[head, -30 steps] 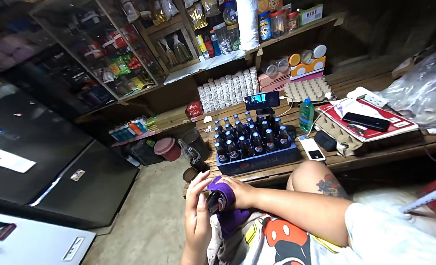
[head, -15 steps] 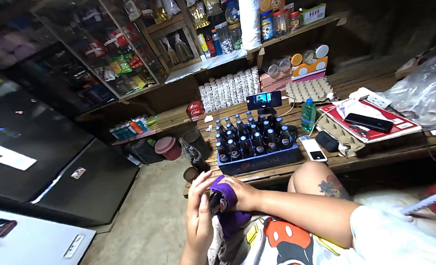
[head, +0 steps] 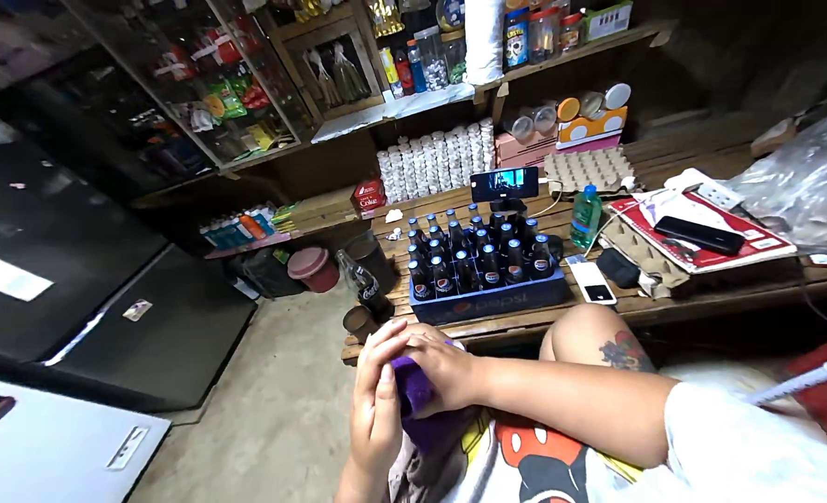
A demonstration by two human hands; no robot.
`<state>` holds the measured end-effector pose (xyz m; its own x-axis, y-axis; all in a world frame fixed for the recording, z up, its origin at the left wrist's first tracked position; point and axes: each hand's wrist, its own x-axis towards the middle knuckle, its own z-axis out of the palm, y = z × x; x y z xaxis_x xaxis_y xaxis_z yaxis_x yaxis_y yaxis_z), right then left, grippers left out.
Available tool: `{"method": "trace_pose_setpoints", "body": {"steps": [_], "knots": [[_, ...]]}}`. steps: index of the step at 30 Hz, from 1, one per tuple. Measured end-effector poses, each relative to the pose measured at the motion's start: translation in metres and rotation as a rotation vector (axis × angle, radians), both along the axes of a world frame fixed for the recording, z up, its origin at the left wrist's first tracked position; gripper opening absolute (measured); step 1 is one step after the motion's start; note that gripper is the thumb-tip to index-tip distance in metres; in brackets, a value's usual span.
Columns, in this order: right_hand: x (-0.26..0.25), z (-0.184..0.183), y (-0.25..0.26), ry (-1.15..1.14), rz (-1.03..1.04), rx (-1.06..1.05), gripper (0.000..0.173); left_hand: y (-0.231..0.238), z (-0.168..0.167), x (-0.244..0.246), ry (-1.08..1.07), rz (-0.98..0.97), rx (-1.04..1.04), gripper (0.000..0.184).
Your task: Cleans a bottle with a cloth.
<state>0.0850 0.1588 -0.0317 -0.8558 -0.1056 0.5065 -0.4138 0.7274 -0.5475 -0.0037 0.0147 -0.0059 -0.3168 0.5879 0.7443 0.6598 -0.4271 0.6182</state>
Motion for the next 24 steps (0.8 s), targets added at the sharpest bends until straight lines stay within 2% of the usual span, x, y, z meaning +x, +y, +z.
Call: {"method": "trace_pose_setpoints", "body": {"steps": [2, 7, 12, 20, 24], "knots": [[-0.004, -0.006, 0.003, -0.057, -0.023, -0.001, 0.074, 0.001, 0.001, -0.001, -0.004, 0.004, -0.004, 0.046], [-0.013, -0.026, 0.013, 0.003, -0.042, 0.017, 0.078, 0.004, 0.002, -0.003, -0.01, -0.002, 0.001, 0.043], [-0.017, -0.029, 0.021, -0.166, -0.051, -0.007, 0.09, 0.004, 0.003, -0.007, -0.044, -0.014, 0.0, 0.044], [-0.021, -0.045, 0.036, -0.295, -0.068, -0.039, 0.075, 0.0, 0.003, -0.015, -0.105, -0.066, 0.011, 0.042], [-0.021, -0.048, 0.037, -0.272, -0.075, -0.05, 0.072, 0.0, 0.002, -0.016, -0.118, -0.073, 0.019, 0.041]]}}
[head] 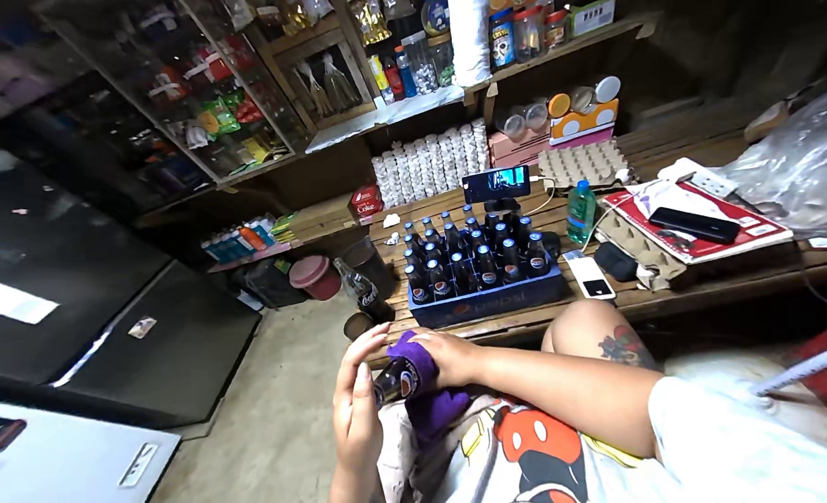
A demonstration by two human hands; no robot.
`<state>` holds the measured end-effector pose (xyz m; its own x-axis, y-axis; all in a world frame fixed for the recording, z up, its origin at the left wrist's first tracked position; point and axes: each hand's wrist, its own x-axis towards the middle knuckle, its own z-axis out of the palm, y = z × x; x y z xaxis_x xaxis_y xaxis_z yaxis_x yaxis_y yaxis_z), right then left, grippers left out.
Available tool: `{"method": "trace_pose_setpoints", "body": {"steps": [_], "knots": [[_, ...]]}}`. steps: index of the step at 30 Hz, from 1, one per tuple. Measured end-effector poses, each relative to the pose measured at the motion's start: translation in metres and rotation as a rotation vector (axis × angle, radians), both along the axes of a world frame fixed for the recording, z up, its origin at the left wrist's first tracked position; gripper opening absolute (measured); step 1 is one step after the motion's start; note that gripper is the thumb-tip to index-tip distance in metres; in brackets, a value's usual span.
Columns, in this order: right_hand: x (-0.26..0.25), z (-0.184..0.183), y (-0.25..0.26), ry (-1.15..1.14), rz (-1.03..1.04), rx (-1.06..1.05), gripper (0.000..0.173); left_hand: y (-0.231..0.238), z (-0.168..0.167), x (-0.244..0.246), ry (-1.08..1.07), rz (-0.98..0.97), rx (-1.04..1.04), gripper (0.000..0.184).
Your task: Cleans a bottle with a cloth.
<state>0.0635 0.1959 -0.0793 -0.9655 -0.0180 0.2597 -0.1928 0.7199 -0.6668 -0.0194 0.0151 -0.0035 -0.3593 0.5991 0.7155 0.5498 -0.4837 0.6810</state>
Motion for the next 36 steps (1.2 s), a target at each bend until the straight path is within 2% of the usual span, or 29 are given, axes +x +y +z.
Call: {"method": "trace_pose_setpoints", "body": {"steps": [7, 13, 16, 18, 20, 24, 26, 36], "knots": [[0.009, 0.0, 0.0, 0.072, -0.032, 0.0, 0.063, 0.0, -0.001, 0.0, -0.004, -0.012, 0.013, 0.041], [0.018, 0.0, 0.002, 0.24, -0.061, -0.058, 0.038, -0.002, -0.002, -0.006, -0.037, -0.008, 0.033, 0.041], [0.02, 0.003, 0.002, 0.271, -0.074, -0.054, 0.033, -0.004, -0.002, -0.008, -0.066, -0.007, 0.048, 0.041], [0.019, 0.007, 0.0, 0.255, -0.065, -0.04, 0.037, -0.004, -0.003, -0.009, -0.069, -0.005, 0.055, 0.04], [0.017, 0.013, -0.003, 0.215, -0.049, -0.029, 0.048, -0.004, -0.004, -0.009, -0.072, -0.002, 0.056, 0.04], [0.006, 0.024, -0.015, -0.02, -0.054, 0.034, 0.077, -0.004, -0.003, -0.006, -0.079, -0.01, 0.054, 0.041], [0.0, 0.022, -0.019, -0.102, -0.07, 0.043, 0.085, -0.004, -0.003, -0.005, -0.074, -0.025, 0.057, 0.041], [-0.001, 0.01, -0.011, -0.066, -0.061, 0.043, 0.076, -0.004, -0.002, -0.001, -0.055, -0.023, 0.036, 0.04]]}}
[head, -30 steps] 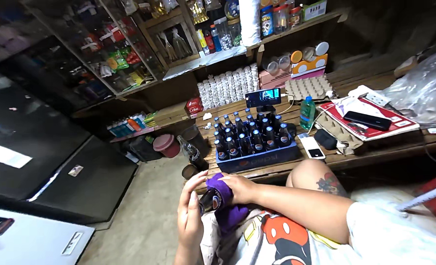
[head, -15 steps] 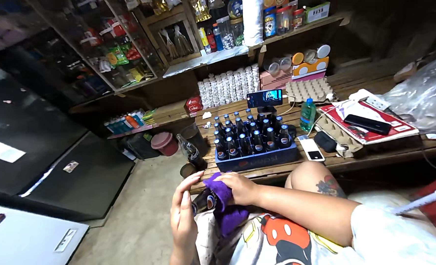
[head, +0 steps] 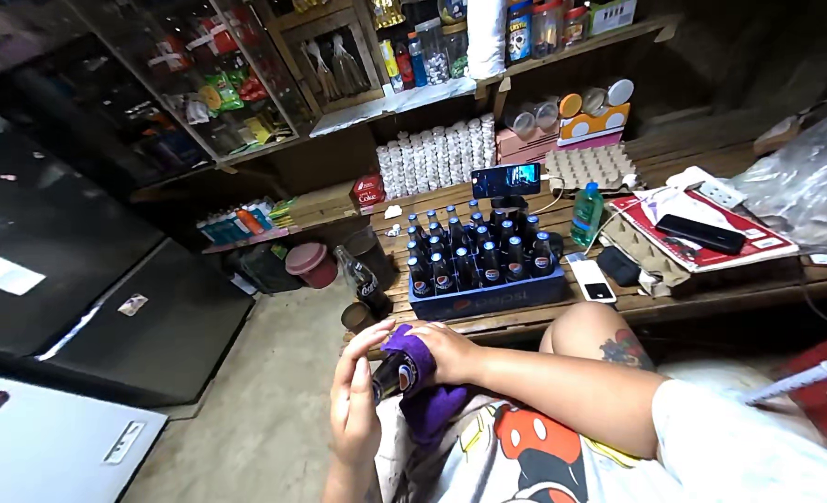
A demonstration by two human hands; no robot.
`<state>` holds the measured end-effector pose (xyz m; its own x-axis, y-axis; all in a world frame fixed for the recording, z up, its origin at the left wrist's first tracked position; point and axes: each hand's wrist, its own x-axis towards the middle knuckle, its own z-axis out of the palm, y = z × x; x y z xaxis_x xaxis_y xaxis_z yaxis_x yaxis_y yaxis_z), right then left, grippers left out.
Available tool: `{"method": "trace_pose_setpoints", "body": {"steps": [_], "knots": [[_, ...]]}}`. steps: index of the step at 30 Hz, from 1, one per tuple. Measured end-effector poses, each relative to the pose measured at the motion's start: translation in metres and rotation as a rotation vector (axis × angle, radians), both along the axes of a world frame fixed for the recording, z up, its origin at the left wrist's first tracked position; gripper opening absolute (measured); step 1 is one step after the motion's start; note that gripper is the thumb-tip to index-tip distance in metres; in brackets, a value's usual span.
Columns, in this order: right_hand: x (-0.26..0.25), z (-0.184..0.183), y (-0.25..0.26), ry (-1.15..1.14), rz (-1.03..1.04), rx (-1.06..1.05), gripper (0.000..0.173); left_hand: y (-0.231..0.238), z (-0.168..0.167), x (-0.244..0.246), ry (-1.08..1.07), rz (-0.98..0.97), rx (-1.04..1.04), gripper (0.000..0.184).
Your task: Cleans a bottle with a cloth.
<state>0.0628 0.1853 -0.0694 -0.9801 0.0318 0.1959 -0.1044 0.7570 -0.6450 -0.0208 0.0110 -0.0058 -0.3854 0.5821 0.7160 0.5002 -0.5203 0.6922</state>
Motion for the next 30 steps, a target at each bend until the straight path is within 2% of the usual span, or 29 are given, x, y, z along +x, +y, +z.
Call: {"method": "trace_pose_setpoints", "body": {"steps": [12, 24, 30], "knots": [[0.001, -0.015, 0.006, 0.067, 0.002, 0.001, 0.075, 0.003, 0.0, 0.002, 0.019, -0.014, -0.006, 0.04], [0.008, -0.008, 0.001, -0.047, -0.059, -0.026, 0.083, 0.004, 0.0, 0.002, 0.021, -0.022, -0.013, 0.04], [0.005, -0.017, 0.005, -0.031, -0.061, -0.013, 0.081, 0.002, -0.002, 0.0, 0.008, -0.01, -0.011, 0.04]]}}
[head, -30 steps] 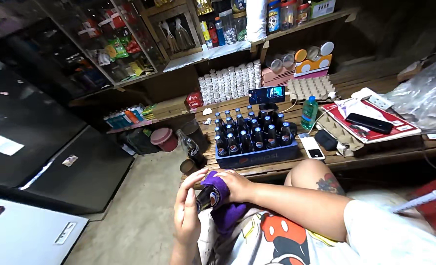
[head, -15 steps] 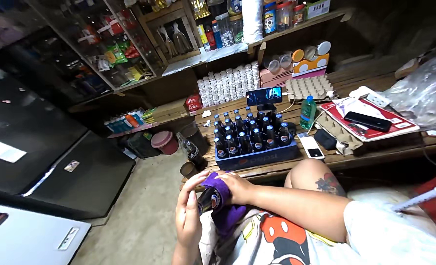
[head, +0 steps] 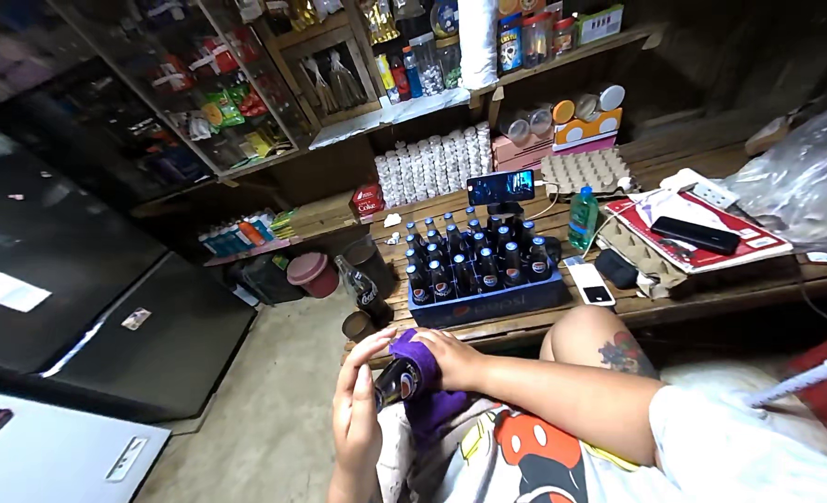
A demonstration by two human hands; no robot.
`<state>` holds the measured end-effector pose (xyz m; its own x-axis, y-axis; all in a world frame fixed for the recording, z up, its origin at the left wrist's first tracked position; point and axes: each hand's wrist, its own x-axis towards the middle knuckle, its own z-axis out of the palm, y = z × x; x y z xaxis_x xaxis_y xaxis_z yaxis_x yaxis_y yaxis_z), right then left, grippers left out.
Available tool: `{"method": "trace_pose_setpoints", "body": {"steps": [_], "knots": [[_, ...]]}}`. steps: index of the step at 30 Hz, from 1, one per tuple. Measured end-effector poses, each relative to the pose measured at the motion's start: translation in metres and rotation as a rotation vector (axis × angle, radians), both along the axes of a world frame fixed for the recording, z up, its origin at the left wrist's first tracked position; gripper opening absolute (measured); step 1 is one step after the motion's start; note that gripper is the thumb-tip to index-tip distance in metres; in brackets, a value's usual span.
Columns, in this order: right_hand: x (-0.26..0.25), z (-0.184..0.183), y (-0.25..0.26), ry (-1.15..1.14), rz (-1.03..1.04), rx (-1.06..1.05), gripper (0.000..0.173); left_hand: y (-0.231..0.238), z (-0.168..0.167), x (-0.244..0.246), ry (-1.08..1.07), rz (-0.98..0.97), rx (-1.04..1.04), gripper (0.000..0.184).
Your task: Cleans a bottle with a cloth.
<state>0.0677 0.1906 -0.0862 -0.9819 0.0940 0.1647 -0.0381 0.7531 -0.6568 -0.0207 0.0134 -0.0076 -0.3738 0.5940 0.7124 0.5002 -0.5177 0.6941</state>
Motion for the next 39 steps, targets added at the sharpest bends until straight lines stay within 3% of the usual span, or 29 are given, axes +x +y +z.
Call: {"method": "trace_pose_setpoints", "body": {"steps": [39], "knots": [[0.0007, -0.0068, 0.0024, 0.04, -0.017, -0.003, 0.078, -0.002, -0.0008, 0.0006, -0.009, -0.004, -0.005, 0.039]]}}
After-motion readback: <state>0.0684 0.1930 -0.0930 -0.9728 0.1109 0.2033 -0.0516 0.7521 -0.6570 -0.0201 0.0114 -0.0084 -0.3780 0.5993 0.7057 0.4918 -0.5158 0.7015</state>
